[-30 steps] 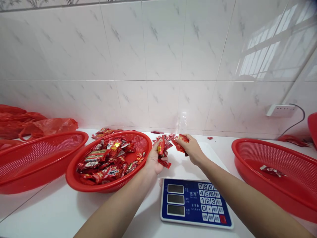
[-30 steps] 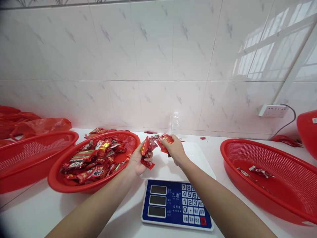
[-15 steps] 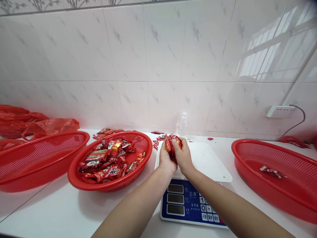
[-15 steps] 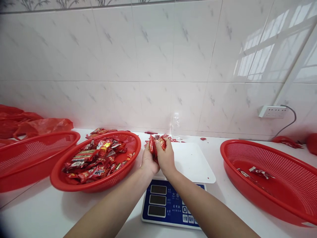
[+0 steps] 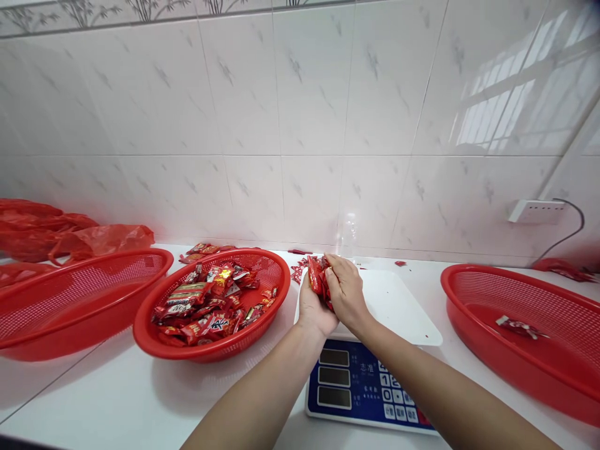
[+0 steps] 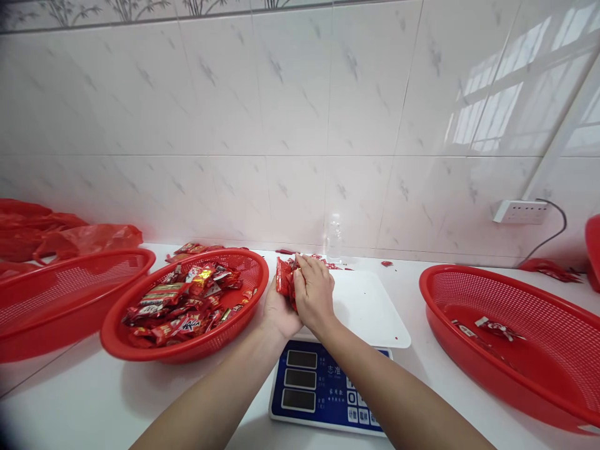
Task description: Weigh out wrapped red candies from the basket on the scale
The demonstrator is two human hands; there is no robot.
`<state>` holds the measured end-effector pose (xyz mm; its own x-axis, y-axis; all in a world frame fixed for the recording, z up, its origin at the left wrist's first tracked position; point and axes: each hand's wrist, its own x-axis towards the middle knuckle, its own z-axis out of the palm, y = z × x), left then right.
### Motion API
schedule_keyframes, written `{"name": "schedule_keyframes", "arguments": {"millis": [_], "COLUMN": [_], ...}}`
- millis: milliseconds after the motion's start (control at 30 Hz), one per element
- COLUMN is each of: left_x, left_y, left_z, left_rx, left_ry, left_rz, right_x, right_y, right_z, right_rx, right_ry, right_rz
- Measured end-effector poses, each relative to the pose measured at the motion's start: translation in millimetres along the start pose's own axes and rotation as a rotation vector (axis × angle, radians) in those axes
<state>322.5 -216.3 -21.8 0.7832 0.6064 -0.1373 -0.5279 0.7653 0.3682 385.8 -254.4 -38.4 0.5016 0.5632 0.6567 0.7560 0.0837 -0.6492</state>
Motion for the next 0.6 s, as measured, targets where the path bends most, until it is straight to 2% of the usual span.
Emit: {"name": "schedule_keyframes", "arguments": {"millis": [267,433,600], "left_x": [-12.7,-17.7,-22.3], "left_y": [3.0,9.6,19.4], "left_z": [0.5,0.5,0.2], "left_rx": [-0.108,-0.172,-0.233], "left_ry": [0.029,0.004,0.052], "left_rz": [0.084,0.107,0.136], "right_x": [-2.4,0.1,-2.6], "right_y": [-10.2,-18.8,-31.3], "right_z": [-0.7,-1.4,0.3], "right_rx": [-0.083,-0.021,0.046], "right_ry": [-0.002,0.041,0.026], "right_rz": [-0.106,-0.157,-0.207]}}
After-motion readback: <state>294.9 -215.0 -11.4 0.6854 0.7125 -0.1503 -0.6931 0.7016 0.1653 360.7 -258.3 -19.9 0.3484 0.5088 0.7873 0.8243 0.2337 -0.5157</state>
